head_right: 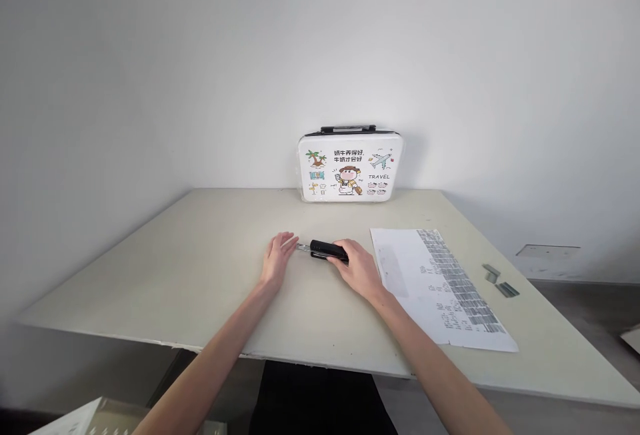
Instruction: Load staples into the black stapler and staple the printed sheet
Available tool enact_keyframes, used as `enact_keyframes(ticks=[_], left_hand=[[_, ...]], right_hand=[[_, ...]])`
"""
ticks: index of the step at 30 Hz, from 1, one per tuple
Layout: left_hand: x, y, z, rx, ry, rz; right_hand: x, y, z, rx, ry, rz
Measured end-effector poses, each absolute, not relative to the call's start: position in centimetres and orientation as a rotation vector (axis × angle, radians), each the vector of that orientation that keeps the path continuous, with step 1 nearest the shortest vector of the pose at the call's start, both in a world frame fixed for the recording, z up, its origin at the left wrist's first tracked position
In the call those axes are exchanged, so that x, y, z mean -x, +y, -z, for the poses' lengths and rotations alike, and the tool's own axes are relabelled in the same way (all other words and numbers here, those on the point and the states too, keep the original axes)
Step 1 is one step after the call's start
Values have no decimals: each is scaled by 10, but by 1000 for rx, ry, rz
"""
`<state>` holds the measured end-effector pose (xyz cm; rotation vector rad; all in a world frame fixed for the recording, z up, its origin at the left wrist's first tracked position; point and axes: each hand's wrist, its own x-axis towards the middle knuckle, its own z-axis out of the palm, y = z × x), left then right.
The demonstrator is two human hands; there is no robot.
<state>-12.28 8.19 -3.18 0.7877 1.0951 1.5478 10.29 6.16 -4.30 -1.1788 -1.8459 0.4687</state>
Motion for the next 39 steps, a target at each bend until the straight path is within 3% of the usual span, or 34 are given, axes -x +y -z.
enact_keyframes(ticks=[9, 13, 26, 39], left_hand=[[131, 82, 33, -443, 741, -1191], [133, 81, 32, -396, 690, -1170], [129, 82, 32, -688, 976, -1509], [113, 63, 19, -974, 996, -1327]], right_hand=[[-85, 50, 33, 684, -2037, 107], [-81, 50, 34, 642, -2106, 210], [-92, 54, 37, 855, -1843, 61], [-92, 53, 34, 892, -1823, -35]])
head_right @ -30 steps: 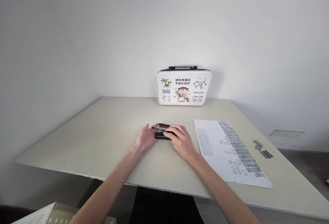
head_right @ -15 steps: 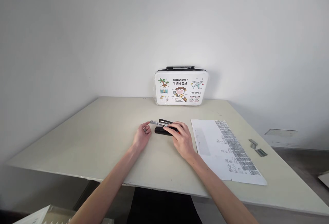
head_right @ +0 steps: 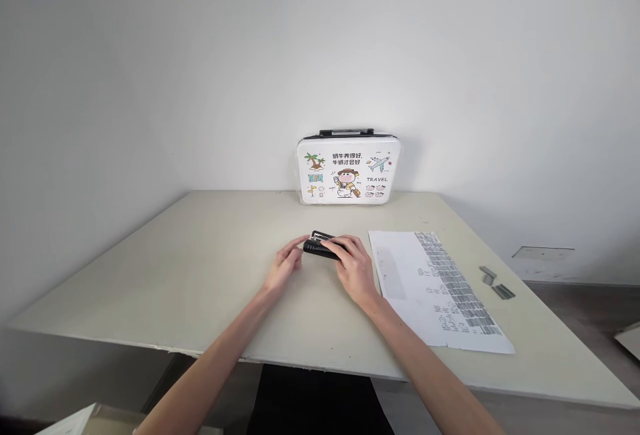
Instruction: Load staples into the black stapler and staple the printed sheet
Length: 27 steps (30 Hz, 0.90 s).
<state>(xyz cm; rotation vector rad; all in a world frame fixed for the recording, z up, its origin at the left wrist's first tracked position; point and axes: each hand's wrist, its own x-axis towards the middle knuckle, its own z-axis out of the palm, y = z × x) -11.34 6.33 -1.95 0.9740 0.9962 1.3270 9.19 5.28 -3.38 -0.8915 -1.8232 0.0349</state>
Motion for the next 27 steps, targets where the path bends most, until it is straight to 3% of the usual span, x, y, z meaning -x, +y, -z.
enact_keyframes(ticks=[16, 22, 27], left_hand=[[137, 77, 27, -338, 628, -1457], [137, 78, 28, -277, 645, -1480], [134, 81, 33, -243, 679, -1508]], right_hand=[[-26, 167, 52, 1131, -1844, -428], [3, 190, 33, 1123, -1912, -399], [2, 139, 26, 1121, -1909, -247]])
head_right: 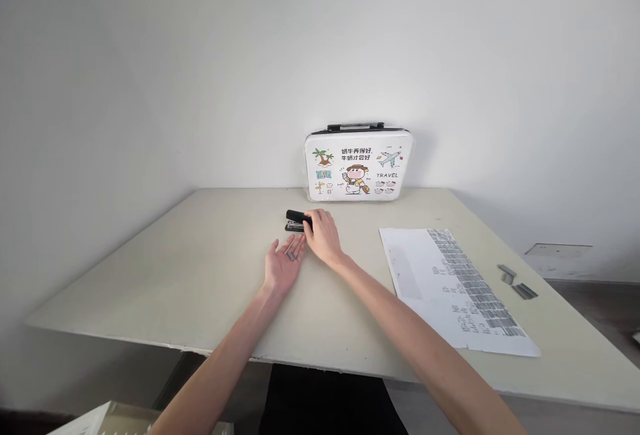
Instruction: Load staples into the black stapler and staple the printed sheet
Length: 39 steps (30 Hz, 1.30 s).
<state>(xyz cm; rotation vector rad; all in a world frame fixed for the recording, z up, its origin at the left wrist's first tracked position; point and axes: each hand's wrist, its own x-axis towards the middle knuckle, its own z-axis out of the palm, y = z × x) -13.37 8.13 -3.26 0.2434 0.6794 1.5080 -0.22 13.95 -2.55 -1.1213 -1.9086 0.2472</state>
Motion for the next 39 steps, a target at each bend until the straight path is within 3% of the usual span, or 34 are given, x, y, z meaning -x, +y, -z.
enact_keyframes(ticks=[5, 14, 20, 28, 39], left_hand=[[130, 77, 36, -287, 704, -1525], [126, 74, 28, -392, 752, -1479], [122, 80, 27, -398, 767, -1474], [116, 81, 25, -480, 791, -1471], [115, 84, 23, -545, 790, -1470]], right_hand=[[7, 78, 31, 1052, -2075, -243], [-1, 65, 34, 1112, -2036, -306], [-137, 29, 30, 1303, -1834, -281], [-340, -41, 55, 2000, -1483, 187], [-382, -30, 78, 2303, -1468, 216]])
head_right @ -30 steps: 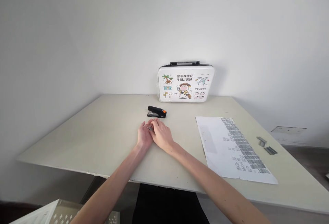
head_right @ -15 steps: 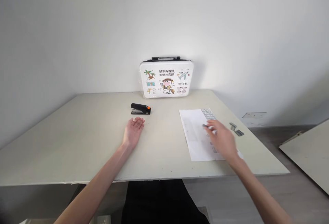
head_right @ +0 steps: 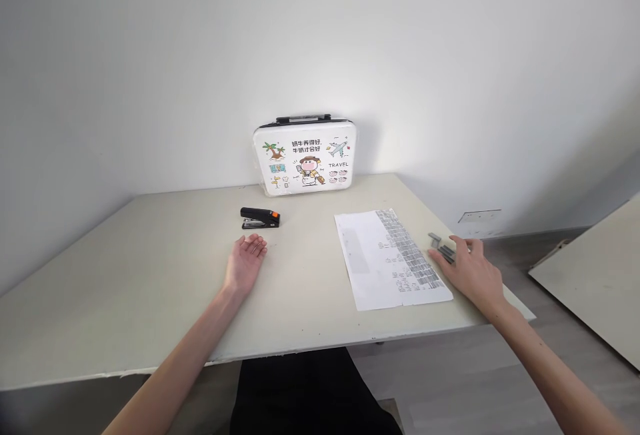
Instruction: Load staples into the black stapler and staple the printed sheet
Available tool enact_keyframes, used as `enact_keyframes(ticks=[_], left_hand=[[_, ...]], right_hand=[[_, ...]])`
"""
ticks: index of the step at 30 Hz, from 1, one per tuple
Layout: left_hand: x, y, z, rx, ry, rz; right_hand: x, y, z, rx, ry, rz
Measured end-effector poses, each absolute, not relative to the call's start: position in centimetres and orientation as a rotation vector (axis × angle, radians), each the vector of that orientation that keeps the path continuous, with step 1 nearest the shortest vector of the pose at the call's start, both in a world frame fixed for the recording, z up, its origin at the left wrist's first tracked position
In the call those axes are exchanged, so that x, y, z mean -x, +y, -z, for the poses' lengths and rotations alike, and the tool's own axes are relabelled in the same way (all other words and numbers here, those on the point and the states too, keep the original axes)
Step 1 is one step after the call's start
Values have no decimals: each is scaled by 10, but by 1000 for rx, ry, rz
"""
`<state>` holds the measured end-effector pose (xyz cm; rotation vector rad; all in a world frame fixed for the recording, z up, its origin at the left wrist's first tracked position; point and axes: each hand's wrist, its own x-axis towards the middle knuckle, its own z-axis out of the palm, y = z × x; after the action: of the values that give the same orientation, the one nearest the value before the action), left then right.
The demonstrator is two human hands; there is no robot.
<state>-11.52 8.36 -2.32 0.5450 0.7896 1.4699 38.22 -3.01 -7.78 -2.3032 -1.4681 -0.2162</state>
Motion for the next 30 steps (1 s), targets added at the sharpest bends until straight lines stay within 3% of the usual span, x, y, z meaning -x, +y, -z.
enact_keyframes(ticks=[12, 24, 30], left_hand=[[115, 84, 22, -521, 785, -1456], [116, 85, 24, -507, 740, -1455], [117, 84, 25, -523, 728, -1456]], right_hand=[[-403, 22, 72, 2315, -1839, 155], [-399, 10, 73, 2286, -1725, 106], [-397, 3, 72, 2384, -1736, 318]])
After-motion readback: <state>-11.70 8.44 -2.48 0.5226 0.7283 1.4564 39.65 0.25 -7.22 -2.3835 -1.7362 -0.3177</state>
